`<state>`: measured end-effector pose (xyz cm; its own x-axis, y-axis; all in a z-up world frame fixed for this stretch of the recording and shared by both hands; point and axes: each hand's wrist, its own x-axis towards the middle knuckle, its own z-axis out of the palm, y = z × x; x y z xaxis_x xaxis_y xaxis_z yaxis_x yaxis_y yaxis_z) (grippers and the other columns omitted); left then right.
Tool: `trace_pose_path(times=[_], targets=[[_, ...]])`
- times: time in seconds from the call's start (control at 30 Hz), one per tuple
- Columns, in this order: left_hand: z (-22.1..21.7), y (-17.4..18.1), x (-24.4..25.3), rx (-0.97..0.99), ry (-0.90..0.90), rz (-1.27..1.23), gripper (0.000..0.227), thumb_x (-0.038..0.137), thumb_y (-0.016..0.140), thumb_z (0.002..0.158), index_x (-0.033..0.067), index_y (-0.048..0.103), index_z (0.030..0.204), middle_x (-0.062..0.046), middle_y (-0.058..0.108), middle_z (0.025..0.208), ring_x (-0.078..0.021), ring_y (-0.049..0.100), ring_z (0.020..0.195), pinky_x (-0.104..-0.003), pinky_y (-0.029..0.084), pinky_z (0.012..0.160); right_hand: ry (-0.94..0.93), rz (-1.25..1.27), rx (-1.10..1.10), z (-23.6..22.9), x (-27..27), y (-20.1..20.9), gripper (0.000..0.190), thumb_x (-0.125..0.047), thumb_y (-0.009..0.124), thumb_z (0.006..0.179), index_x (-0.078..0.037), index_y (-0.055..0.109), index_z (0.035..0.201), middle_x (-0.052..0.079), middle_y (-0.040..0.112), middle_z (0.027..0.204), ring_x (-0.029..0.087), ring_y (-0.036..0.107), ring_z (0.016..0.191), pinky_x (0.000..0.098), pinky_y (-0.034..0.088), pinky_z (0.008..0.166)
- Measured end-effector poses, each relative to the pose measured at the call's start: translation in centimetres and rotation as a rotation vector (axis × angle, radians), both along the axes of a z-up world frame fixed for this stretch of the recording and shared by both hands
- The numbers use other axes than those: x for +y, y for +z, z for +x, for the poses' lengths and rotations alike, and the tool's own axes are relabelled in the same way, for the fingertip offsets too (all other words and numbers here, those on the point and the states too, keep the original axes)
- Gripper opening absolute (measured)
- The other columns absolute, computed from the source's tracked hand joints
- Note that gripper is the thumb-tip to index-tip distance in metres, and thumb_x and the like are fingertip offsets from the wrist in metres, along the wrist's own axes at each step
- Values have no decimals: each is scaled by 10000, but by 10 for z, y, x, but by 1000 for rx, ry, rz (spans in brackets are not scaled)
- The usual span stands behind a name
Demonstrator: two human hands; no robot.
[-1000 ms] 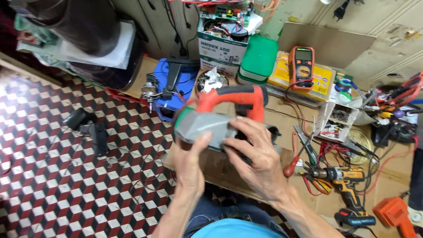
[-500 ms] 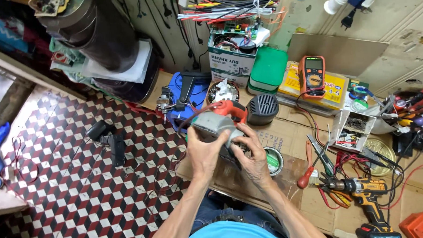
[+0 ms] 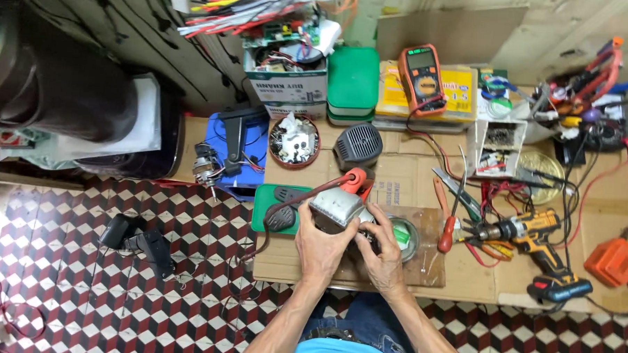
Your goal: The recorder is repairing and cleaning the internal components of a handheld electric planer on a workshop bench.
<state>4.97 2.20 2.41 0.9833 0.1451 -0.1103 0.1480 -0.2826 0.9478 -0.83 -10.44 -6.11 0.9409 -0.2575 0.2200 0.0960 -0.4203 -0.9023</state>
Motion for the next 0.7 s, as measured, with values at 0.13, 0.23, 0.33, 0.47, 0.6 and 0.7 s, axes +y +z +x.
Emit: trace_pose_path(times=[0.13,0.23,0.33,0.47,0.6,0.7], targets=[[-2,-2,4,19,-95,51,746,278,915,646,32,537,1240,-163,699,1108,-275,703,1030,-389,556,888,-141,-75,-34,-13,12,1,254,-34,744,853,-36,681,1099,187,540,1490,354,481,1434,421,397,1160],[-7,-5,8,-55,-146,110,764,286,915,670,30,532,1279,-177,682,1156,-302,685,1075,-401,543,909,-221,-151,-19,-25,19,10,289,-32,770,829,-48,706,1111,177,558,1461,342,514,1388,421,417,1140],[-7,-9,13,-46,-165,119,778,313,914,664,30,523,1274,-178,681,1147,-316,691,1072,-403,548,905,-202,-116,-11,-32,26,18,297,-23,757,851,-35,701,1143,177,557,1462,330,537,1353,418,426,1129],[-8,-13,15,-90,-214,150,814,332,931,658,27,516,1288,-187,671,1167,-335,671,1094,-417,534,919,-263,-94,19,-37,26,22,342,-42,757,868,-40,674,1200,157,573,1462,311,561,1352,394,443,1131],[-9,-13,19,-95,-245,157,845,342,929,655,28,509,1318,-191,655,1192,-338,658,1119,-421,529,939,-215,-50,38,-43,20,36,465,-42,755,860,-35,597,1297,165,568,1462,297,555,1354,385,430,1129],[-8,-13,23,-108,-279,157,859,339,931,653,21,504,1327,-194,644,1202,-341,650,1128,-424,521,954,-249,43,118,-46,6,49,507,-60,714,874,-41,568,1359,151,593,1445,274,581,1321,371,450,1108]])
